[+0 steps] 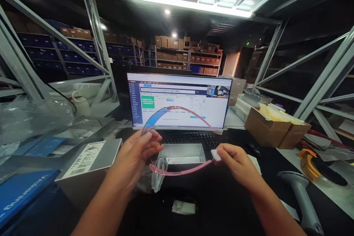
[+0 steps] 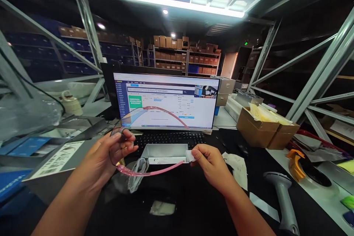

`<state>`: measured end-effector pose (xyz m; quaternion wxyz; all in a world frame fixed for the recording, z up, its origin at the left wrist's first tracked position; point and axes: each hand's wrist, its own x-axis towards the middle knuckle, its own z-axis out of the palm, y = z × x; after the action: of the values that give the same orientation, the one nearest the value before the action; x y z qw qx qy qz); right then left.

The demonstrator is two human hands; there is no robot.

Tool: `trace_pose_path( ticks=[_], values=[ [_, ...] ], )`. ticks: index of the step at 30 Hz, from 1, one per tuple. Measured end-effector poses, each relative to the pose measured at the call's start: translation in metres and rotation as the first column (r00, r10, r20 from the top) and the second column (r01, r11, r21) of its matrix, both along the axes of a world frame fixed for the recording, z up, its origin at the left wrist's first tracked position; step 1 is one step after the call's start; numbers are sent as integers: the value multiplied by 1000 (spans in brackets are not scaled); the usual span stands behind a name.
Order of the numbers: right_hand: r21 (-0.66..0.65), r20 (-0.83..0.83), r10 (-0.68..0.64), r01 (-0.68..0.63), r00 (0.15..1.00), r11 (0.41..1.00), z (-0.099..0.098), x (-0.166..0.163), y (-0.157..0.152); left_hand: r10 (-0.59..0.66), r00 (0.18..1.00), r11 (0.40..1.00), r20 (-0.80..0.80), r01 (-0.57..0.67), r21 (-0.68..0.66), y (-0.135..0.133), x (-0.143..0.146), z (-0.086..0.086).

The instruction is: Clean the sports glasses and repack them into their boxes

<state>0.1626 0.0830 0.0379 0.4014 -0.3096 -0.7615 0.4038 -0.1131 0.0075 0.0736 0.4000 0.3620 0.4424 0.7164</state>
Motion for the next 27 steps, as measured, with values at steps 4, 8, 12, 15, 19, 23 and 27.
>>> trace_pose_path(
  ticks=[4, 8, 12, 15, 19, 23, 27],
  values=[
    [93, 41, -27, 23, 999, 995, 1, 1, -3, -8, 1000, 1000, -6, 8, -4, -2, 0, 0],
    [238, 125, -95, 63, 988, 969, 3, 5, -7, -15, 1000, 1000, 3, 15, 9, -3, 1, 0],
    [286, 227, -119, 51, 967, 957, 5, 9, -9, -47, 999, 999, 2, 47, 14, 0, 2, -2],
    [292, 258, -120, 41, 959, 956, 5, 9, -11, -67, 998, 998, 6, 67, -10, 3, 2, -4],
    [298, 272, -95, 10, 958, 955, 4, 7, -15, -77, 997, 997, 9, 77, -11, 5, 3, -7],
    [290, 291, -68, -20, 954, 957, 4, 7, -19, -100, 995, 995, 22, 100, -14, 5, 8, -9],
    [305, 254, -36, -44, 967, 951, 8, 9, -20, -131, 991, 991, 39, 131, -7, 3, 12, -9]
  ],
)
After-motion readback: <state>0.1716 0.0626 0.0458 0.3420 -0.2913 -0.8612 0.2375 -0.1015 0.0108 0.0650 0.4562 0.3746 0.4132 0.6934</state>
